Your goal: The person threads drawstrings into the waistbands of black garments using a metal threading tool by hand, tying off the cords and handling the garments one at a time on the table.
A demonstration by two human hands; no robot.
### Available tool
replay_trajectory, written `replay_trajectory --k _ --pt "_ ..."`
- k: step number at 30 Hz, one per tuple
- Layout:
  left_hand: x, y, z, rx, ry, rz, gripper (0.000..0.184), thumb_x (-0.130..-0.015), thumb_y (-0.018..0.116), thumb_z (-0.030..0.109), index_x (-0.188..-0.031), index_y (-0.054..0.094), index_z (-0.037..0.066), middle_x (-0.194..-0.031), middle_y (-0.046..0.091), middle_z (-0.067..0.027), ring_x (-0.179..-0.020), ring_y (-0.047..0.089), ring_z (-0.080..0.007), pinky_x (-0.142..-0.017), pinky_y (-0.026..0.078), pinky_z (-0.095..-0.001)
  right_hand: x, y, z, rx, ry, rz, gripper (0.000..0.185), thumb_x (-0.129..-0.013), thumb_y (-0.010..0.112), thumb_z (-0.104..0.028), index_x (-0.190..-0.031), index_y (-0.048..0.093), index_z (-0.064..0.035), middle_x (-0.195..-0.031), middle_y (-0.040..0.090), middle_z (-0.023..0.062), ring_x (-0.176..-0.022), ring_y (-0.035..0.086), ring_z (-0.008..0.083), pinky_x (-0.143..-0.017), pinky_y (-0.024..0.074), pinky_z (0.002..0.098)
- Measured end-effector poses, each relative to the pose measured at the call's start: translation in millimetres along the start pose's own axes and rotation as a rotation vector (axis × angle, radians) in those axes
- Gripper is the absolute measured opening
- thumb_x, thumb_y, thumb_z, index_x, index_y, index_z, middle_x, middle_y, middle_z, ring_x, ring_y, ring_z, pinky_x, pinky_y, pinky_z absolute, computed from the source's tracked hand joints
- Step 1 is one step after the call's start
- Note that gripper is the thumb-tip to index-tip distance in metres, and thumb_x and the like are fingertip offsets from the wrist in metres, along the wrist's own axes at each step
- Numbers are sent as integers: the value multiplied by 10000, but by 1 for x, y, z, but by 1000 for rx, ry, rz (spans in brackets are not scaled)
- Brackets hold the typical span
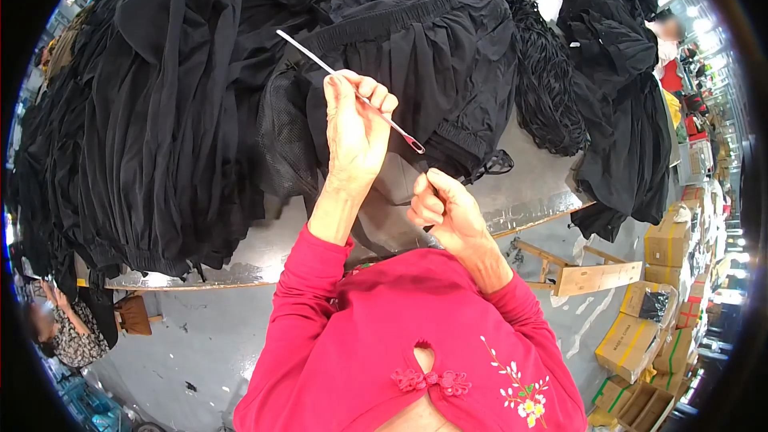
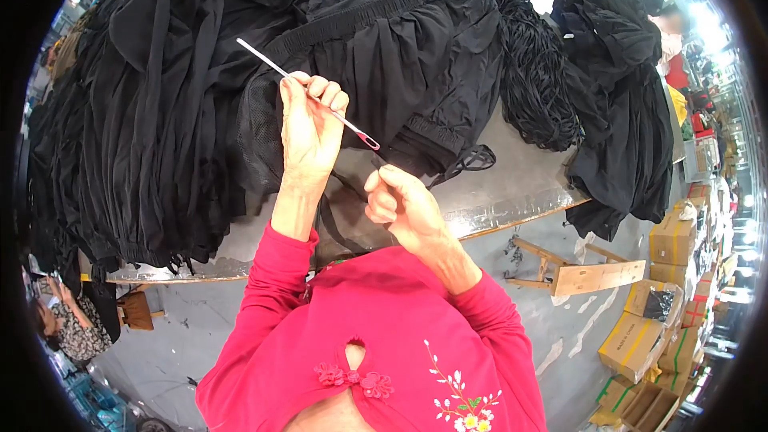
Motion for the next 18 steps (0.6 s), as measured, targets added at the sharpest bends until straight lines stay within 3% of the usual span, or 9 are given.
replay_trajectory --k 6,18 --pt "8 0 -3 17 4 -21 241 -920 419 345 -855 464 117 -672 347 19 -624 327 -113 -573 321 -260 -4 2 2 -236 -5 -34 271 -930 387 -233 -825 563 -55 -486 296 -55 -416 288 71 -468 268 225" --pt "19 11 -6 -55 66 -109 245 -937 385 326 -868 466 105 -667 364 7 -607 344 -107 -574 333 -255 -9 4 6 -339 -33 13 247 -938 400 -242 -873 553 -59 -497 323 -58 -436 304 63 -462 267 216"
Point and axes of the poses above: each hand's wrist, its own x-axis away from the middle knuckle, its own y-axis out of the palm, z = x × y, the point moved 4 cm from there along -x, towards the middle knuckle
